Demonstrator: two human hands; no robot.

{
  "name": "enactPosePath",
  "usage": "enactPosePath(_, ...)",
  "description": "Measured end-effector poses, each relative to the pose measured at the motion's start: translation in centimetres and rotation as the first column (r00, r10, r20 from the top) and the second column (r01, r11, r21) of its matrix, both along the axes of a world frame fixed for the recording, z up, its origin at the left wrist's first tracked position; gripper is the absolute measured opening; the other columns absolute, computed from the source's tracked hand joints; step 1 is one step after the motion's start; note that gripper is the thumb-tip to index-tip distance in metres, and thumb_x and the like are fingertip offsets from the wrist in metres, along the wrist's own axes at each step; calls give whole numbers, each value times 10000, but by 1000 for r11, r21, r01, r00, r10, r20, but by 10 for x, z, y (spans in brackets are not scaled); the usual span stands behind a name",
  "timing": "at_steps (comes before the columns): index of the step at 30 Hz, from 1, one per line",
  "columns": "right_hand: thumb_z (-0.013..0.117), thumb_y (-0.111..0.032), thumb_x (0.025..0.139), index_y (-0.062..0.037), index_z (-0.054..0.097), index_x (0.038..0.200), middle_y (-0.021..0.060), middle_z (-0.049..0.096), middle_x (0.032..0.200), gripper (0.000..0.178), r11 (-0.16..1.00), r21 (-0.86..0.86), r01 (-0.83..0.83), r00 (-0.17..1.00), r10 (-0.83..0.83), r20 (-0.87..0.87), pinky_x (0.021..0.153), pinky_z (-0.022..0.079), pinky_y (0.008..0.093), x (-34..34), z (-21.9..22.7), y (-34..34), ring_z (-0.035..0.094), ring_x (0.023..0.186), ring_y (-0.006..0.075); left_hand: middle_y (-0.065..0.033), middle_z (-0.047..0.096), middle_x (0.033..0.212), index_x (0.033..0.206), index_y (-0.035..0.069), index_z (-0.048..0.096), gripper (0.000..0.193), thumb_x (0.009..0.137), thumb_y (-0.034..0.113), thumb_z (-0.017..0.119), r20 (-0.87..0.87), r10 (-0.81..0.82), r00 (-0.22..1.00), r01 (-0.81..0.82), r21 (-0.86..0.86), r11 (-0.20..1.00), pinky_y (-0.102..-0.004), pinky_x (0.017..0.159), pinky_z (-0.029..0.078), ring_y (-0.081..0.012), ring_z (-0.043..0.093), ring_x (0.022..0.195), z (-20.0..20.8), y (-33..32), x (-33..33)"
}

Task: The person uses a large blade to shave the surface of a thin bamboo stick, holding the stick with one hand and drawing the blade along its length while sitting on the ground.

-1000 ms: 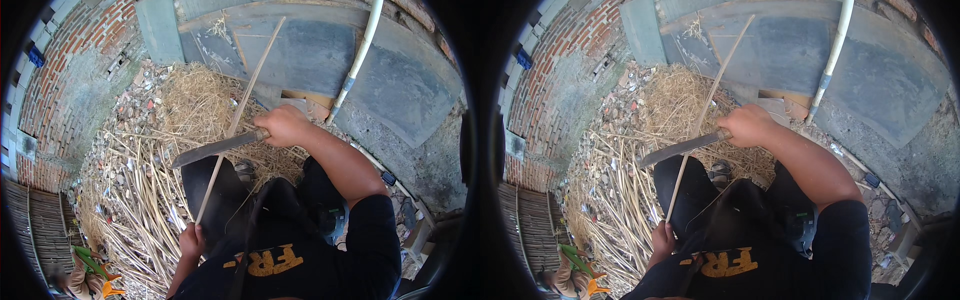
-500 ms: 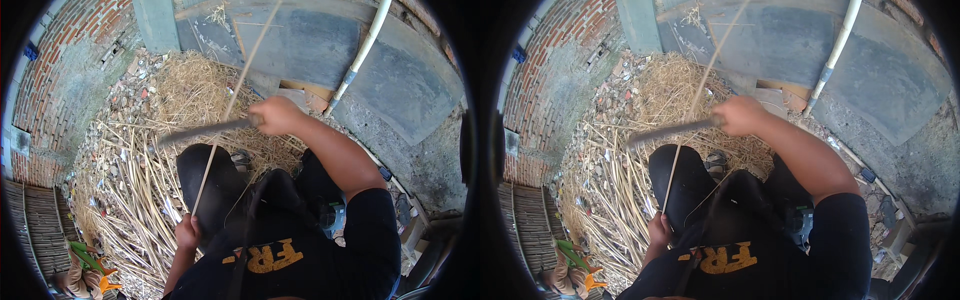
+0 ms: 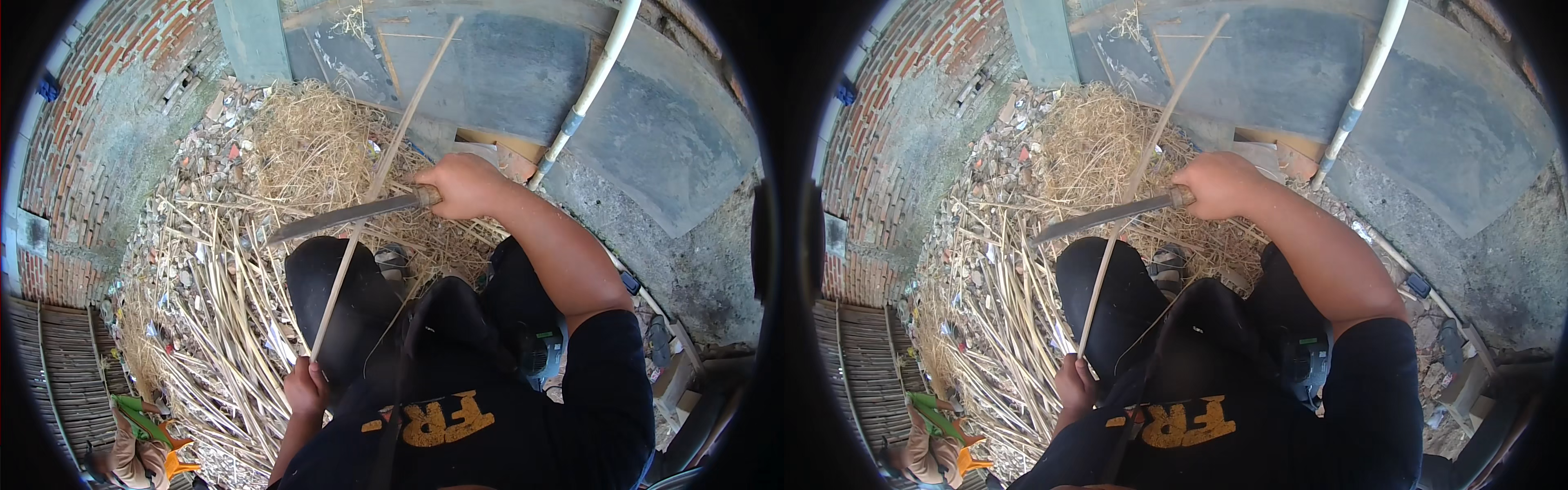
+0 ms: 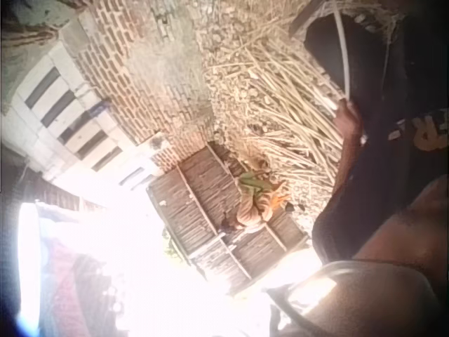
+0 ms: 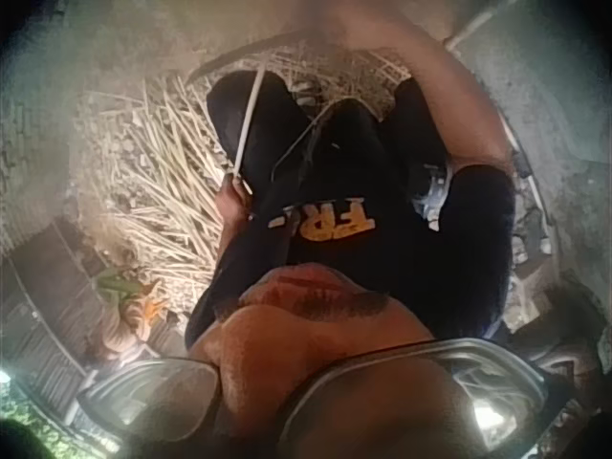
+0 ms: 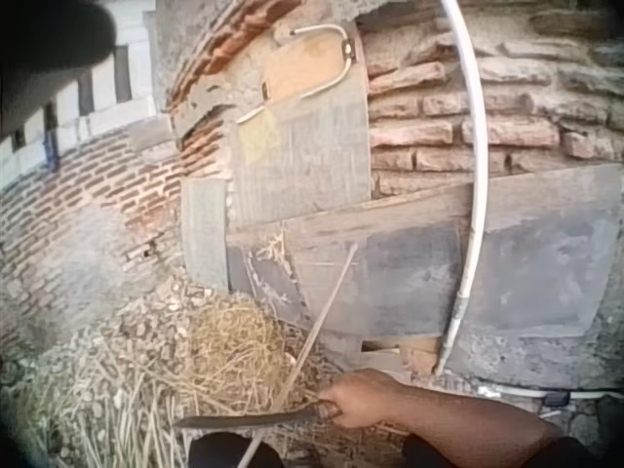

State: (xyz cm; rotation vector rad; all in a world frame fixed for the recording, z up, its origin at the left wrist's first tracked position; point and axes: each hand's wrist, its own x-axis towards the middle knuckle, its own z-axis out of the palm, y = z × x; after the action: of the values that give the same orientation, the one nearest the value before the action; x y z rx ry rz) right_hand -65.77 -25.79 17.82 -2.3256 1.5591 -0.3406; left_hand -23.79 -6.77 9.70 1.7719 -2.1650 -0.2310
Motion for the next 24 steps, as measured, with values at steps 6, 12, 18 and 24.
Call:
enactPosePath(6, 695, -178, 714, -163, 697, 938, 109, 692, 800, 225, 999, -1, -53, 995, 53, -83, 725, 535, 494, 11, 12, 7, 687, 825, 349, -216, 571, 622, 876, 42, 541, 282, 1016, 265, 443, 28, -31, 999, 30, 38, 999, -538, 497, 438, -448, 572, 539, -3, 10, 9)
enactPosePath(12, 725, -207, 707, -111, 657, 883, 138, 665, 742, 212, 997, 3, -83, 994, 83, -68, 679, 516, 499, 7, -10, -2, 675, 788, 366, -221, 572, 615, 850, 48, 522, 299, 1013, 292, 463, 40, 37, 999, -41, 88, 995, -549, 504, 442, -454, 586, 556, -5, 10, -9)
enactPosePath(18, 721, -187, 679, -99, 657, 868, 140, 662, 727, 218, 981, -105, -164, 986, 162, -22, 671, 519, 495, 20, -5, 9, 673, 777, 370, -208, 570, 596, 861, 62, 517, 305, 1021, 314, 458, 5, 30, 1000, -31, 64, 997, -551, 503, 441, -457, 583, 545, -14, 12, -3)
enactPosePath(24, 705, -173, 689, -119, 651, 846, 131, 650, 707, 175, 992, -123, 33, 999, -28, 44, 640, 502, 491, -13, -11, -8, 665, 724, 366, -204, 571, 589, 873, 61, 514, 280, 1015, 296, 459, -23, 42, 999, -41, 58, 997, -547, 501, 442, -449, 583, 537, -20, 9, -4)
